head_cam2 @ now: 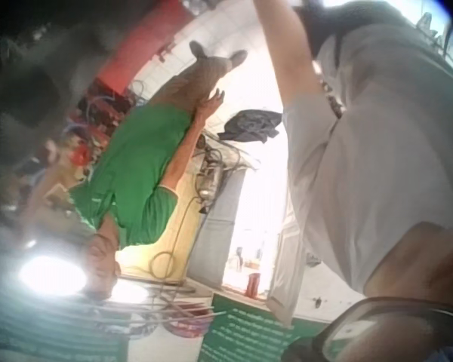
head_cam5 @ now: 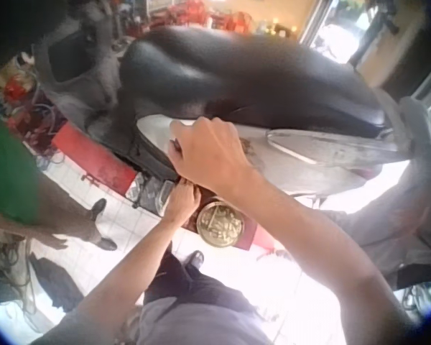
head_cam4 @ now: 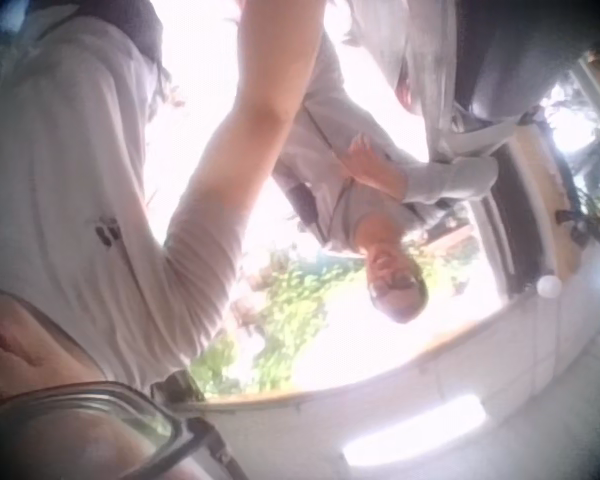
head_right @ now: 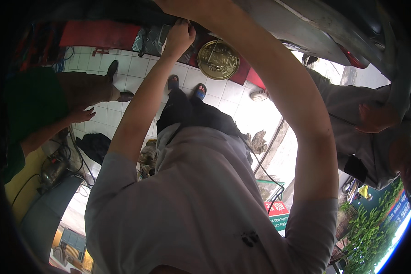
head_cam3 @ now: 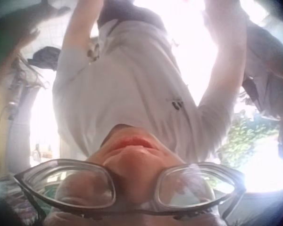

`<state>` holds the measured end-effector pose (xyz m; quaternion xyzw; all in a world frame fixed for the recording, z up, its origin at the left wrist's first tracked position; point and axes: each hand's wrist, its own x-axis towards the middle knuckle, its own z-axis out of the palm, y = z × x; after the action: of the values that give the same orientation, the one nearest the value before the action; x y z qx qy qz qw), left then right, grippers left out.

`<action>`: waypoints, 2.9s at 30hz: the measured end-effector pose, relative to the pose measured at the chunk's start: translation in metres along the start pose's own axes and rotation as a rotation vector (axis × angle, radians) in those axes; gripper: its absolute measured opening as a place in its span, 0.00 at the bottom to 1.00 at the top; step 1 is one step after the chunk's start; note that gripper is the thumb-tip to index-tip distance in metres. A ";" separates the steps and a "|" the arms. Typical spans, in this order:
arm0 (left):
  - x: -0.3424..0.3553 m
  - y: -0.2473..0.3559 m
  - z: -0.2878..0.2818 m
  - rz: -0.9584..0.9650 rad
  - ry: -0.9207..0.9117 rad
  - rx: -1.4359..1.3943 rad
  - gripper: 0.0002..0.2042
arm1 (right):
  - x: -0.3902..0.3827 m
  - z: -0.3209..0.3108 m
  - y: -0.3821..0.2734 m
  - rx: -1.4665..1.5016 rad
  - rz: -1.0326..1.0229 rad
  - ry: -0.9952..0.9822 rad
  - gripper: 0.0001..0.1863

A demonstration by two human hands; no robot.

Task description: The person sits on the floor and uses a T-wrench to loosen a bolt on the side of a scooter. They then switch to a screwdriver to remove screws from the scooter's body panel. Another person assists by holding a drain pan underneath the scooter as the panel is removed.

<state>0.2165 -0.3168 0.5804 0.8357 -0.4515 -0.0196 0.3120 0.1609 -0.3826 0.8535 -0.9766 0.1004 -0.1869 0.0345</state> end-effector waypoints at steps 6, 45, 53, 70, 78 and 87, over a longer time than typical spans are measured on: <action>-0.007 0.006 -0.005 0.083 -0.009 0.024 0.09 | -0.027 -0.024 0.016 0.024 0.081 0.043 0.12; -0.106 0.017 0.182 -1.012 -1.161 -1.262 0.19 | -0.485 0.006 -0.032 0.825 1.590 0.455 0.06; -0.116 0.049 -0.016 -0.680 -0.756 -1.421 0.08 | -0.420 -0.017 0.019 1.115 1.427 0.596 0.05; -0.351 -0.187 -0.179 -1.111 -0.247 -1.196 0.15 | -0.257 -0.029 -0.057 1.022 1.151 0.612 0.06; -0.281 -0.176 -0.190 -0.749 -0.541 -0.975 0.13 | -0.273 -0.024 -0.093 1.010 1.201 0.874 0.09; -0.152 0.022 -0.217 -0.015 -0.853 -1.266 0.13 | -0.300 -0.021 -0.044 0.875 1.174 0.948 0.12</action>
<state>0.1785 -0.0992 0.7287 0.4203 -0.4300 -0.5980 0.5299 -0.1120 -0.2776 0.7705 -0.4850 0.5106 -0.5475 0.4520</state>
